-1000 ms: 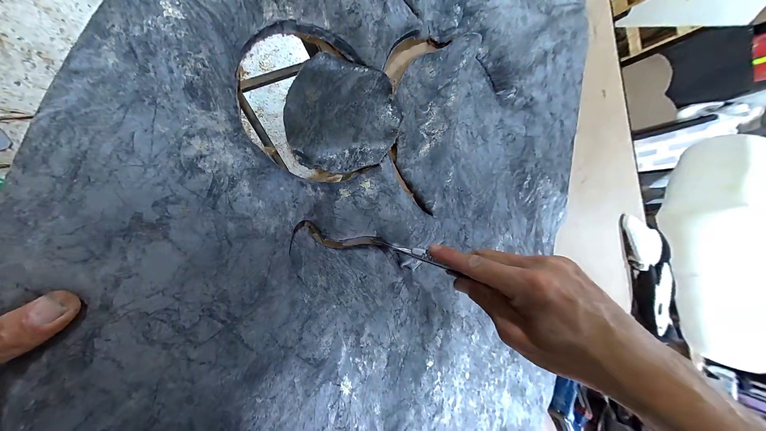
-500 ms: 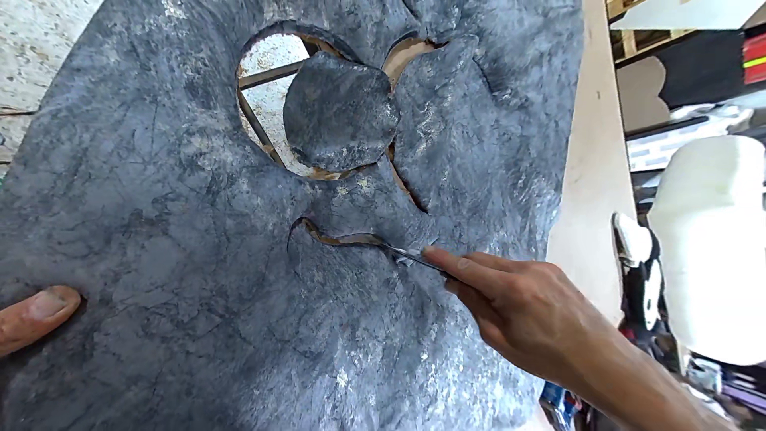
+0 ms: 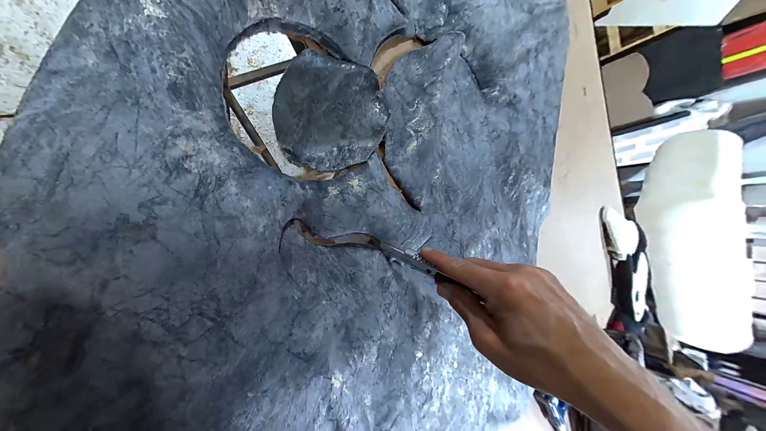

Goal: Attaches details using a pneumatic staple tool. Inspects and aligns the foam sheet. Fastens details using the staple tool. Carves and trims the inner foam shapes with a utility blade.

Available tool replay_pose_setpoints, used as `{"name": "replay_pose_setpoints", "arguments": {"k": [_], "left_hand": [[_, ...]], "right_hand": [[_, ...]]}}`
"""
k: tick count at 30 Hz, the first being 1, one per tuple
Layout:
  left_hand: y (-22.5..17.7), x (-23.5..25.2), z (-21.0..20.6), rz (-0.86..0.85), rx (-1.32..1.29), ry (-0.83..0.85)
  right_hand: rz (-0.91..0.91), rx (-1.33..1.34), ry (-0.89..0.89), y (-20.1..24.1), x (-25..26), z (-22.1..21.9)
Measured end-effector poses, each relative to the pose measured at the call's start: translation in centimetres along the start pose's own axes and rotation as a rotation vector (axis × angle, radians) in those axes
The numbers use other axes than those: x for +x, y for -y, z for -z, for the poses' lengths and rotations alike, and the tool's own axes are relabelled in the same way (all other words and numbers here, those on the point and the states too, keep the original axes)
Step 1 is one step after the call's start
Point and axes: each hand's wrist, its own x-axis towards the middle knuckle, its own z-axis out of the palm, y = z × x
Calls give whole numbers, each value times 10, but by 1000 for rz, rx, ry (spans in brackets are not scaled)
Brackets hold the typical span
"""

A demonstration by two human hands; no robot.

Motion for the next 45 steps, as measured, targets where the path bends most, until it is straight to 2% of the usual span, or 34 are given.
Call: {"name": "replay_pose_setpoints", "arguments": {"k": [1,2,3,5,8,10,15,21,30,38,42,45], "left_hand": [[-52,25,-14,60,198,257],[-85,41,-43,21,372,437],[-98,49,-80,-56,492,551],[-96,49,-144,-100,635,734],[-90,45,-189,-50,807,863],[-85,40,-199,-24,846,818],[-74,32,-201,28,744,618],[-72,29,-197,2,710,570],[-74,27,-195,8,692,591],[-71,28,-193,23,674,582],[-73,32,-200,80,712,728],[-69,24,-203,-12,701,697]], "right_hand": [[-2,-3,8,0,1,1],[-3,-8,19,1,2,4],[-5,-17,21,2,2,6],[-3,-40,7,5,2,7],[6,-40,-15,8,-1,6],[5,-34,-23,10,-3,5],[15,-60,-18,13,3,-4],[-19,-56,-15,17,-2,-4],[-107,38,-13,24,-13,-6],[-85,93,-58,18,-35,-13],[-52,87,-73,14,-44,-18],[-63,108,-93,15,-38,-23]]}}
